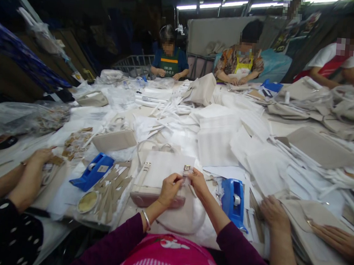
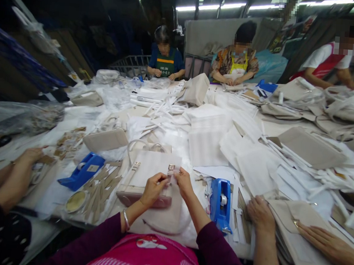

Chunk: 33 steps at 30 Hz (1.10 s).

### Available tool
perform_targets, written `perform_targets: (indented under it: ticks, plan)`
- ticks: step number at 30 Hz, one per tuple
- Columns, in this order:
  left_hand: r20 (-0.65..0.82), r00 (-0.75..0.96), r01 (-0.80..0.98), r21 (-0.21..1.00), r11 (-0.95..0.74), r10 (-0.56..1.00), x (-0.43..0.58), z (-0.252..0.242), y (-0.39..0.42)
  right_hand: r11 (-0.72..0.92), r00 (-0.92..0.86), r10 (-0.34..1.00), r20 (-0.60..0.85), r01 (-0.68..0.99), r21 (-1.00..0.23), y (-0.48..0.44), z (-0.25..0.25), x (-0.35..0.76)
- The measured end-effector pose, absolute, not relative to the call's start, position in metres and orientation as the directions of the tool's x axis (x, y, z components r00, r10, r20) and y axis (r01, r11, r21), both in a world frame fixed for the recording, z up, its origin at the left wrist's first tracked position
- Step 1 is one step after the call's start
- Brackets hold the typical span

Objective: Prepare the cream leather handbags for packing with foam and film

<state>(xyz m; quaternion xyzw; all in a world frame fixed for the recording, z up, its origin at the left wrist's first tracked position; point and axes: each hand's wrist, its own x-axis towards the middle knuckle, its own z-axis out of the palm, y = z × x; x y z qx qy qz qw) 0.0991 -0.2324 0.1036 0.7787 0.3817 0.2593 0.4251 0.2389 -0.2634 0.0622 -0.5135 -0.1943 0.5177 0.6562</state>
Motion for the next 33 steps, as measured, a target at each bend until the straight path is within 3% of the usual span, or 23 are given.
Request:
perform_targets:
  ticks: [2, 5, 8, 13, 22, 26, 29, 31, 33]
  plan:
    - [0.033, 0.455, 0.427, 0.869, -0.251, 0.890, 0.097, 0.104, -0.230, -0.110, 0.340, 0.898, -0.278, -0.438, -0.892, -0.265, 0.059, 0.235]
    - [0.061, 0.385, 0.484, 0.836, -0.257, 0.921, 0.094, 0.104, -0.224, -0.123, 0.300, 0.915, -0.270, -0.430, -0.894, -0.265, 0.057, 0.233]
    - [0.101, 0.354, 0.527, 0.800, -0.287, 0.930, 0.093, 0.103, -0.217, -0.161, 0.241, 0.924, -0.296, -0.457, -0.875, -0.263, 0.057, 0.233]
    - [0.031, 0.348, 0.569, 0.787, -0.238, 0.937, 0.099, 0.102, -0.210, -0.237, 0.136, 0.933, -0.333, -0.462, -0.855, -0.261, 0.056, 0.233]
    - [0.007, 0.275, 0.650, 0.736, -0.192, 0.961, 0.103, 0.092, -0.208, -0.178, 0.053, 0.977, -0.207, -0.333, -0.926, -0.269, 0.058, 0.236]
    - [0.080, 0.280, 0.579, 0.780, -0.235, 0.956, 0.102, 0.077, -0.204, -0.137, 0.085, 0.981, -0.172, -0.318, -0.938, -0.271, 0.058, 0.231]
    - [0.079, 0.148, 0.461, 0.877, -0.139, 0.986, 0.101, 0.068, -0.199, -0.162, 0.171, 0.959, -0.224, -0.318, -0.934, -0.272, 0.059, 0.224]
    - [-0.077, 0.078, 0.290, 0.956, 0.051, 0.994, 0.100, 0.068, -0.195, -0.161, 0.187, 0.954, -0.232, -0.332, -0.929, -0.272, 0.062, 0.221]
    - [-0.254, 0.185, 0.118, 0.965, 0.235, 0.949, 0.098, 0.072, -0.191, -0.159, 0.183, 0.956, -0.231, -0.341, -0.927, -0.273, 0.065, 0.221]
